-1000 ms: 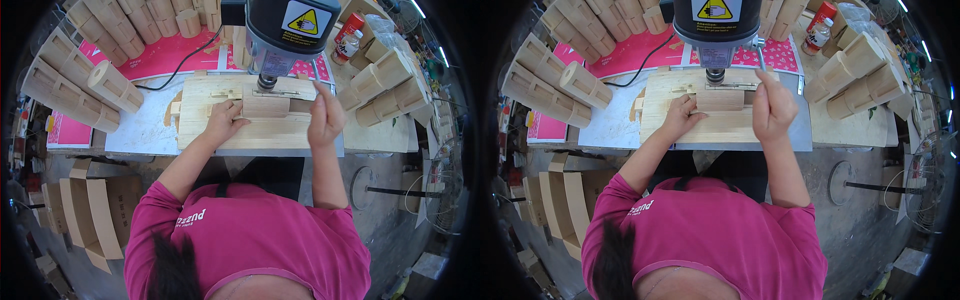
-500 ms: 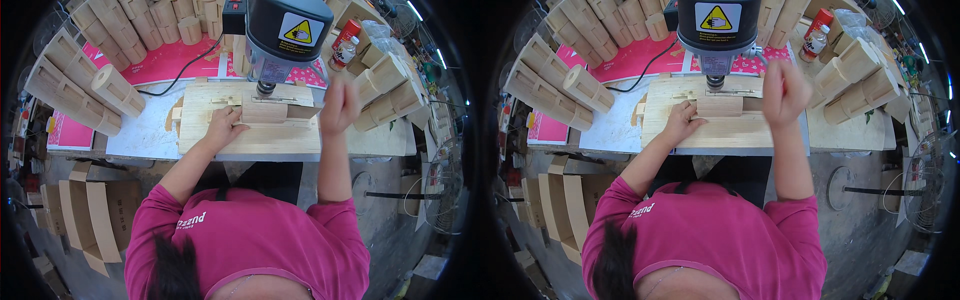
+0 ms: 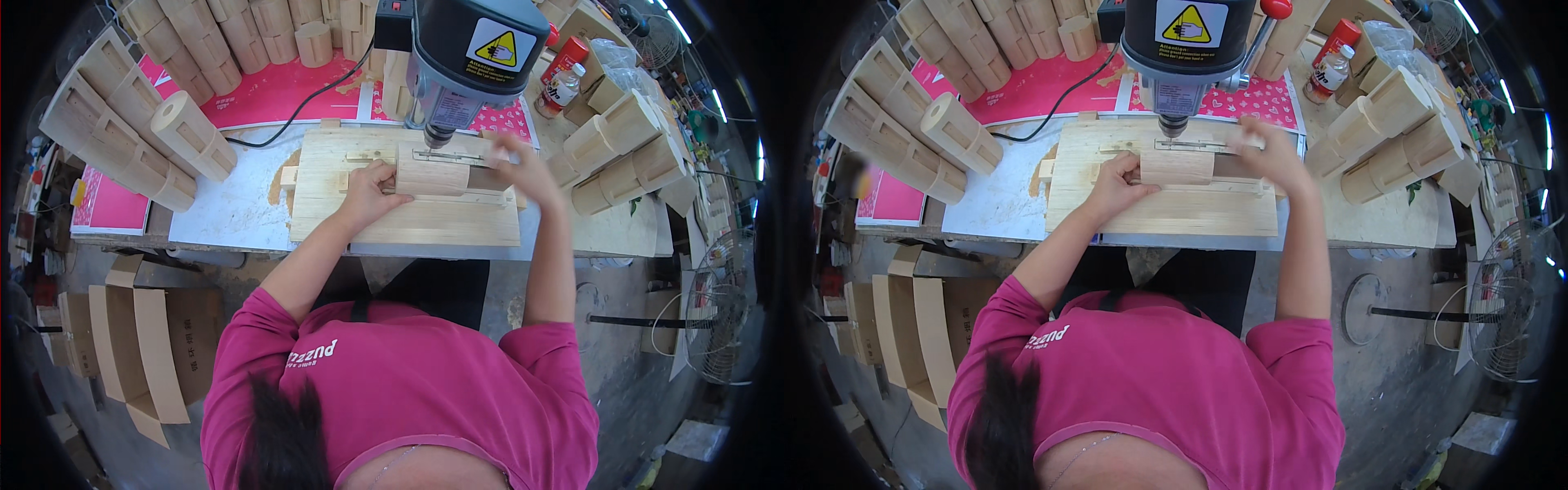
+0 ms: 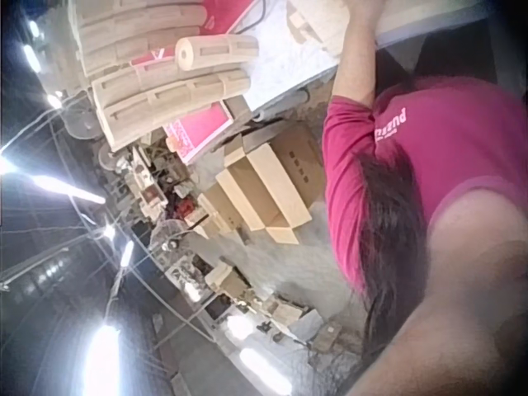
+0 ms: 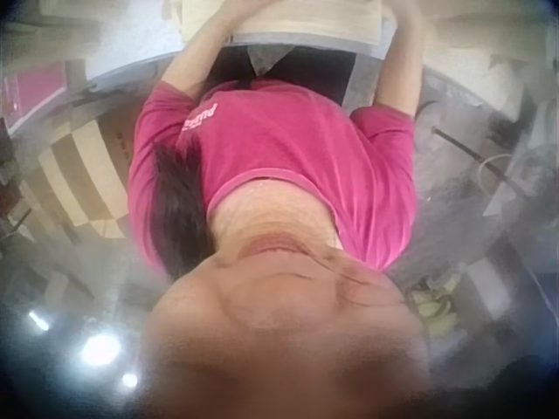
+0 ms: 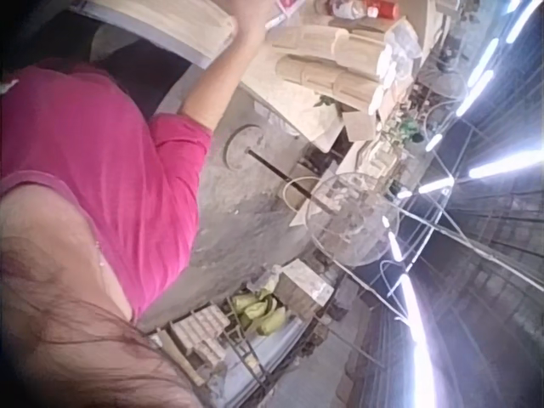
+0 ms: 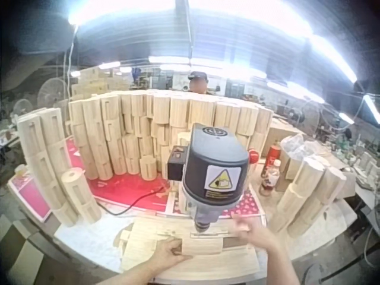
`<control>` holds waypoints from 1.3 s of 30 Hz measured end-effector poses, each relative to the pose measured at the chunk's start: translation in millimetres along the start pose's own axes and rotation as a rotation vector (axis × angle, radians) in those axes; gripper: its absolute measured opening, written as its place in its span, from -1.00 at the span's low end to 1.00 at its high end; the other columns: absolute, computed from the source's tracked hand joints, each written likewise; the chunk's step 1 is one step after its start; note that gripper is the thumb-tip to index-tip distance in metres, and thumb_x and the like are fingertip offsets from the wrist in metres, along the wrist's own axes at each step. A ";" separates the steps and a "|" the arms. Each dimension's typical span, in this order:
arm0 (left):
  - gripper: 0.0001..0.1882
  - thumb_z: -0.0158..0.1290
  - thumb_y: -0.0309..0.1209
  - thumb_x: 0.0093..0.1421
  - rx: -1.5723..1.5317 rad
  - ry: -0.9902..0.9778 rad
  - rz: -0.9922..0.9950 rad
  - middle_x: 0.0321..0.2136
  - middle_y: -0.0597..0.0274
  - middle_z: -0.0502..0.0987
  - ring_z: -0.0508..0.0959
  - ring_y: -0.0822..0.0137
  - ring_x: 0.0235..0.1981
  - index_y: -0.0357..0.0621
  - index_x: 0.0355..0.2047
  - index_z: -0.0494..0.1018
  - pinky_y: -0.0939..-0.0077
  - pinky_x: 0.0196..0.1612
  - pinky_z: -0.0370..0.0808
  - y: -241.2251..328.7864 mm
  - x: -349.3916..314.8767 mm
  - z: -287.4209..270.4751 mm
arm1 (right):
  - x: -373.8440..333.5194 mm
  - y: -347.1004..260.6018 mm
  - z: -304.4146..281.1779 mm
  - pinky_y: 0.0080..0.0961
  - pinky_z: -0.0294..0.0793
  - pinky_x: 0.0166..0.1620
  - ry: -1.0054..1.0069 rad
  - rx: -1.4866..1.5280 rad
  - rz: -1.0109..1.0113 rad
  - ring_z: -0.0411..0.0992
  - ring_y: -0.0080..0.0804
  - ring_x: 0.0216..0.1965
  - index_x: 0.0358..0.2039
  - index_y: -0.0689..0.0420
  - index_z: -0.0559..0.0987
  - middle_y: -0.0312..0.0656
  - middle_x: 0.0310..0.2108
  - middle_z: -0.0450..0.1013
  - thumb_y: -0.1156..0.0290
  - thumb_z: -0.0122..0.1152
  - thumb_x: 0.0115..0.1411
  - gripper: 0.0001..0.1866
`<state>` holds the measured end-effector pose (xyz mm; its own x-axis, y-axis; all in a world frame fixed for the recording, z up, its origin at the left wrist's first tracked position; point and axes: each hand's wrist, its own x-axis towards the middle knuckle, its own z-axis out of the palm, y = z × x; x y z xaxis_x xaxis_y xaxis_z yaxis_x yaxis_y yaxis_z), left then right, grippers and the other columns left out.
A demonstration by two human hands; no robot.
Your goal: Milling grooves or holes into cylindrical wooden blocks using a stationary power tool.
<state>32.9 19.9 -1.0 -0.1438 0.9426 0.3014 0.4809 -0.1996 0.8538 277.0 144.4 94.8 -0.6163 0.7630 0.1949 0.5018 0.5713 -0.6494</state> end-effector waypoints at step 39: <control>-0.70 0.17 -0.32 0.00 -0.376 0.475 -0.423 -0.77 0.47 0.31 0.19 0.67 -0.74 -0.15 -0.75 0.36 0.73 -0.68 0.08 92.7 -91.3 -131.4 | -116.6 -63.2 17.3 -0.62 0.27 -0.26 0.171 0.112 -0.112 0.29 -0.49 -0.31 -0.36 0.19 0.57 -0.30 -0.41 0.37 0.54 0.31 -0.16 -0.74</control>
<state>-23.0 -119.9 106.4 -0.6511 0.7589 -0.0075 -0.0156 -0.0035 0.9999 306.6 14.1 100.4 -0.5477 0.7422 0.3861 0.3594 0.6255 -0.6925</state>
